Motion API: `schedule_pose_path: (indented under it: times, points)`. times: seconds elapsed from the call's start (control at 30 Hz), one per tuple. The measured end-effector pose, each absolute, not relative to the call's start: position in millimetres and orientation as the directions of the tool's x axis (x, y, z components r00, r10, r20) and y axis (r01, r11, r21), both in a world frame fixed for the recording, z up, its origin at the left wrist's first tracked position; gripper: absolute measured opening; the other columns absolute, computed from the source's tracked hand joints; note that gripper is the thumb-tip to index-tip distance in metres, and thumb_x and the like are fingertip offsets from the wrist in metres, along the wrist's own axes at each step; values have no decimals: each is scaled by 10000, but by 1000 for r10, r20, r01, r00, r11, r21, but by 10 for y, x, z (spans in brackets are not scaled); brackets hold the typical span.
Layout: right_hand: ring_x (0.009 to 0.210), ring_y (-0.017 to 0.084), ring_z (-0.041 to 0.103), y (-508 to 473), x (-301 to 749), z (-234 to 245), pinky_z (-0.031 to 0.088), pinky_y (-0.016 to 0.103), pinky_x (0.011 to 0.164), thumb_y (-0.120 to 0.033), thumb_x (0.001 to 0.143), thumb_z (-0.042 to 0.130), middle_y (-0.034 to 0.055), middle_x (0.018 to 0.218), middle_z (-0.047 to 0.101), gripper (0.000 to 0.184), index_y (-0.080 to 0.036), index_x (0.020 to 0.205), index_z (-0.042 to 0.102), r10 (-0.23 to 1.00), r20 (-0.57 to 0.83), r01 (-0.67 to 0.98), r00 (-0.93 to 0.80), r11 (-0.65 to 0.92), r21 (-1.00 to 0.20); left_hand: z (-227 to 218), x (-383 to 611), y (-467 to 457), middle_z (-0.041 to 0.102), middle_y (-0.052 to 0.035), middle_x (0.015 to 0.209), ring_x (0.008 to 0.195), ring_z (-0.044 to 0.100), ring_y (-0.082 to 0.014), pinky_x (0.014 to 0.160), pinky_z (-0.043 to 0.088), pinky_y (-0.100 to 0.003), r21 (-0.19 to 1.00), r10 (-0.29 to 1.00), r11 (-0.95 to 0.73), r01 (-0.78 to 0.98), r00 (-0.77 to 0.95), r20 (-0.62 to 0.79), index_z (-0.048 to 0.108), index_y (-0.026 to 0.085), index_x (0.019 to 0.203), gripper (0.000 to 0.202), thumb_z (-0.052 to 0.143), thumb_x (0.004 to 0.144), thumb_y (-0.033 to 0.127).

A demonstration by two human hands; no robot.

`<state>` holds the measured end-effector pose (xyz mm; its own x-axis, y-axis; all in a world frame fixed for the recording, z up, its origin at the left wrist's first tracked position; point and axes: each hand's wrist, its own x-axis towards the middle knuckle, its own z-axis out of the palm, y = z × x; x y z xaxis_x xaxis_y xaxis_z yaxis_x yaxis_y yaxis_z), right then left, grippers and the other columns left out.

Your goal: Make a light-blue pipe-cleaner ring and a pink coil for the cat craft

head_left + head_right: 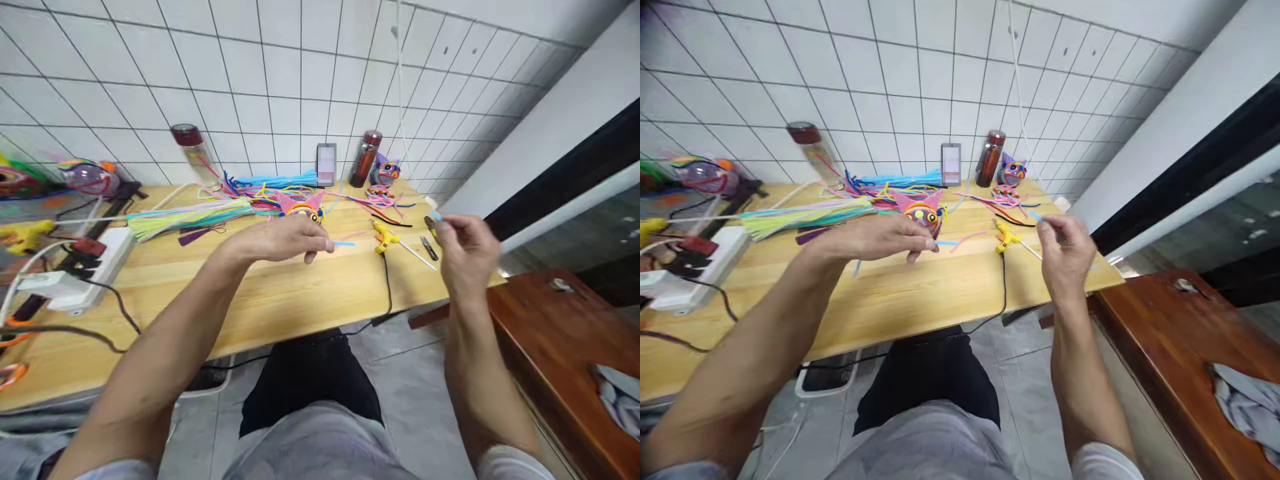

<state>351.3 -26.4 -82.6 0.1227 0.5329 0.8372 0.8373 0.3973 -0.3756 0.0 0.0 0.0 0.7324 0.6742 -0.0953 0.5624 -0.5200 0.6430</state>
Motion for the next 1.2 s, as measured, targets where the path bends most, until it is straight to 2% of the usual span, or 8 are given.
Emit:
schedule_pose_path:
  times: [0.27, 0.63, 0.77, 0.87, 0.93, 1.03, 1.13, 1.2]
  points:
    - [837, 231, 672, -143, 3360, -1722, 527, 352, 773, -231, 993, 578, 74, 846, 728, 189, -206, 929, 754, 729, 632, 842, -264, 494, -218, -913, 134, 26, 662, -5, 675, 628, 550, -131, 645, 361, -254, 614, 702, -456, 645, 684, -198, 629, 176, 688, 331, 476, 932, 340]
    - [810, 188, 598, -441, 2165, -1874, 412, 321, 731, -189, 1003, 639, 34, 857, 698, 132, -232, 946, 750, 696, 450, 765, -559, 642, -43, -1352, 29, 186, 719, -24, 807, 768, 625, -175, 738, 409, -276, 663, 883, -363, 654, 468, 22, 693, 180, 810, 287, 482, 897, 354]
    - [869, 204, 619, -502, 1847, -1846, 435, 341, 770, -252, 992, 676, 54, 912, 716, 78, -217, 977, 744, 670, 418, 695, -613, 709, -119, -1348, -36, 185, 713, -15, 791, 747, 622, -170, 709, 406, -276, 669, 890, -384, 637, 449, 82, 692, 181, 858, 305, 484, 915, 396]
    - [999, 227, 663, -579, 1838, -1698, 480, 368, 879, -350, 999, 667, 92, 1079, 749, 205, -203, 1131, 722, 672, 460, 632, -580, 728, -266, -1356, -75, 143, 703, -6, 784, 733, 614, -162, 707, 417, -271, 678, 882, -407, 612, 457, 117, 692, 185, 884, 331, 473, 941, 427]
    - [1006, 229, 687, -572, 2050, -1574, 494, 365, 909, -395, 1021, 616, 95, 1078, 766, 231, -209, 1093, 732, 757, 481, 665, -443, 637, -390, -1368, -102, 103, 702, -2, 782, 730, 614, -158, 719, 429, -270, 689, 877, -415, 594, 462, 131, 696, 189, 893, 354, 455, 965, 437]
    - [844, 212, 693, -395, 2645, -1411, 496, 324, 790, -476, 1029, 541, 59, 914, 775, 341, -215, 938, 740, 952, 306, 804, -15, 194, -562, -1413, -134, 52, 728, -12, 835, 754, 631, -163, 743, 450, -273, 703, 880, -412, 579, 455, 140, 708, 191, 916, 366, 449, 981, 440]
    - [834, 250, 699, -83, 3225, -1307, 472, 332, 766, -583, 1016, 484, 104, 873, 776, 492, -185, 874, 735, 941, 72, 864, 331, -272, -423, -1521, -125, 19, 760, -29, 923, 831, 669, -182, 794, 477, -284, 712, 891, -398, 578, 429, 150, 720, 194, 958, 355, 458, 985, 433]
    - [958, 295, 717, 120, 3421, -1279, 474, 355, 836, -600, 1024, 435, 160, 959, 788, 550, -163, 928, 755, 923, -74, 883, 378, -383, -273, -1620, -96, -3, 772, -41, 964, 891, 688, -198, 840, 493, -296, 706, 890, -404, 581, 427, 158, 725, 196, 973, 354, 455, 994, 425]
